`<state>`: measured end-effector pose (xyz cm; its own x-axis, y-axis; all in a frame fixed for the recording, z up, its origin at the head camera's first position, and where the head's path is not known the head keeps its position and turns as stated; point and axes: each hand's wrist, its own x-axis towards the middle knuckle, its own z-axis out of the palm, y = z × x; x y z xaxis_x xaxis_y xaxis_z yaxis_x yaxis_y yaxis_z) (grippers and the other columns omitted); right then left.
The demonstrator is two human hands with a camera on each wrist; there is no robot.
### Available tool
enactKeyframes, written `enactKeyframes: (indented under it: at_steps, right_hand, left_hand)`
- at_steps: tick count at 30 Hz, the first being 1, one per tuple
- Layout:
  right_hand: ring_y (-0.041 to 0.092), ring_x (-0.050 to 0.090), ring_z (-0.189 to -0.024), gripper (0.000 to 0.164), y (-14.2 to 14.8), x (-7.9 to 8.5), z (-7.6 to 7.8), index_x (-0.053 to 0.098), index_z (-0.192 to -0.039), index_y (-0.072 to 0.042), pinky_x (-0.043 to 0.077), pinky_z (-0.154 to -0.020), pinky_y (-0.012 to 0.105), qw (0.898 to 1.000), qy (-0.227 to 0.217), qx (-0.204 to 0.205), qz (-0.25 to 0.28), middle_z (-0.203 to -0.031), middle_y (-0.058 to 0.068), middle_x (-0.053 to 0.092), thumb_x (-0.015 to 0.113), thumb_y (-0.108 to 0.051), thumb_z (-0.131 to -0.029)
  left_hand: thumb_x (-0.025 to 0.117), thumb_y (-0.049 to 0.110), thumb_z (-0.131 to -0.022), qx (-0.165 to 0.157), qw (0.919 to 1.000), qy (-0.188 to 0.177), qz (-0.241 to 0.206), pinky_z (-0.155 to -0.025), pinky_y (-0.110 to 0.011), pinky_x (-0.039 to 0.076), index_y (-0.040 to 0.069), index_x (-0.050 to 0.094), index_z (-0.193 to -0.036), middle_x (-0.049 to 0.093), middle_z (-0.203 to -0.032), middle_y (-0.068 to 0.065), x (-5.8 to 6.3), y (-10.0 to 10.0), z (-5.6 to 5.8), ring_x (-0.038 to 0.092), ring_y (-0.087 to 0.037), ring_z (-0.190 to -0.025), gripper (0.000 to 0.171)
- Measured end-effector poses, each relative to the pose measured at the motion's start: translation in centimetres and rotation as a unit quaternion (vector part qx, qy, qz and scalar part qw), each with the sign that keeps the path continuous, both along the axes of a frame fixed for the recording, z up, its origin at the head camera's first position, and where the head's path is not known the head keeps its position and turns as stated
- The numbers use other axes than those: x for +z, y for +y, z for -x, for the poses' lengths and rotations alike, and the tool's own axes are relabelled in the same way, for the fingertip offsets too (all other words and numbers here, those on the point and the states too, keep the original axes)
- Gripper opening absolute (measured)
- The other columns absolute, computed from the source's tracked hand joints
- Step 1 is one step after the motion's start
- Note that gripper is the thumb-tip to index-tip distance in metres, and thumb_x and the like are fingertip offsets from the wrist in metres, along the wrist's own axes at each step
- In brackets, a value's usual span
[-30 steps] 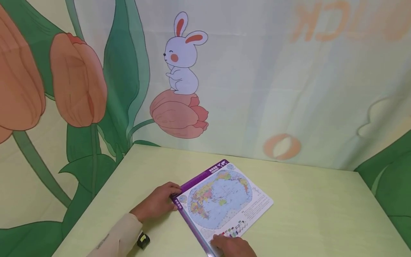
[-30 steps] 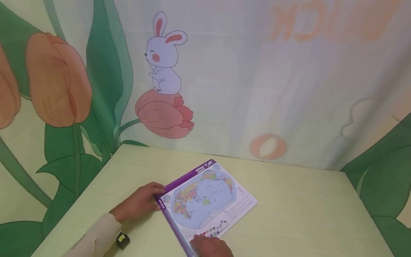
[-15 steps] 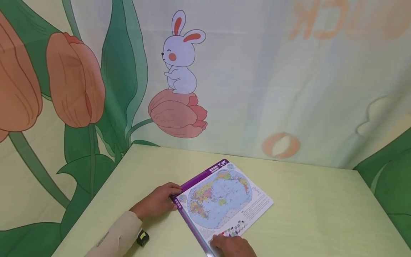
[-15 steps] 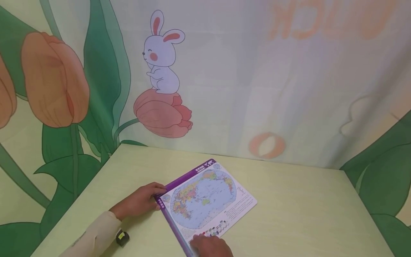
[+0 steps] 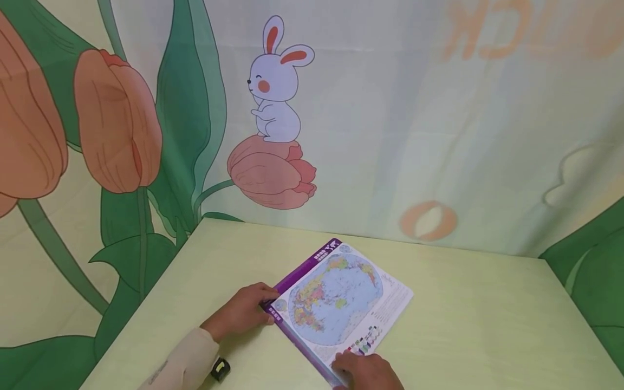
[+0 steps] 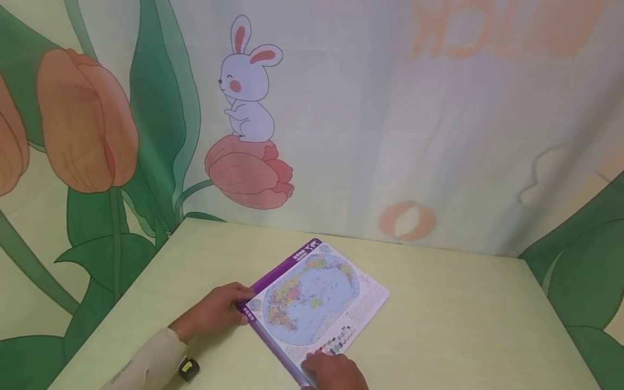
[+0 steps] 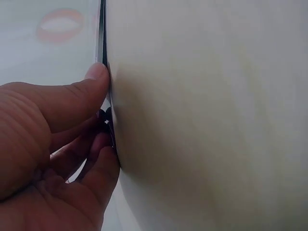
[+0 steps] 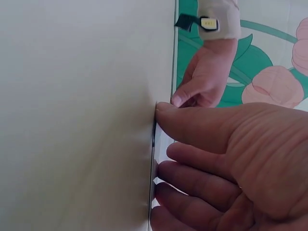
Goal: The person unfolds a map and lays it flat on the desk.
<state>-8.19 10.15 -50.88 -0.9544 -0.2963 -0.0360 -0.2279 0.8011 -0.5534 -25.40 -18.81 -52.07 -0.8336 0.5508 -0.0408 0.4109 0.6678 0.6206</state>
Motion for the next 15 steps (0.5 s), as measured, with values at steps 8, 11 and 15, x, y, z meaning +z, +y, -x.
enactKeyframes:
  at_steps: [8, 11, 15]
  right_hand:
    - [0.014, 0.069, -0.083, 0.032, 1.8, 0.0, 0.3, 0.078, -0.113, -0.016, 0.055, -0.073, 0.029, 1.0, -0.019, -0.015, -0.001, -0.111, 0.0, 0.078, 0.087, -0.027, -0.084]
    - [0.017, 0.072, -0.089, 0.033, 2.3, 0.0, 0.4, 0.079, -0.113, -0.017, 0.056, -0.076, 0.029, 1.0, -0.021, -0.022, -0.001, -0.116, 0.002, 0.079, 0.088, -0.028, -0.083]
    - [0.009, 0.068, -0.085, 0.03, 3.0, 0.0, 0.4, 0.079, -0.11, -0.018, 0.054, -0.073, 0.027, 1.0, -0.011, -0.021, 0.003, -0.112, 0.0, 0.079, 0.089, -0.027, -0.083]
  left_hand:
    - [0.089, 0.012, -0.084, 0.009, 0.9994, 0.03, 0.018, -0.095, -0.043, 0.054, 0.004, 0.073, -0.132, 0.07, -0.113, -0.006, 0.3, 0.6, -1.6, 0.059, -0.017, -0.099, 0.052]
    - [0.089, 0.014, -0.084, 0.015, 0.9995, 0.024, 0.015, -0.097, -0.046, 0.054, 0.003, 0.073, -0.133, 0.071, -0.112, -0.006, 0.5, 0.7, -2.1, 0.06, -0.018, -0.099, 0.052]
    - [0.088, 0.017, -0.085, 0.019, 0.9994, 0.028, 0.01, -0.103, -0.052, 0.053, 0.002, 0.072, -0.133, 0.073, -0.113, -0.008, 0.7, 0.9, -2.8, 0.063, -0.023, -0.105, 0.054]
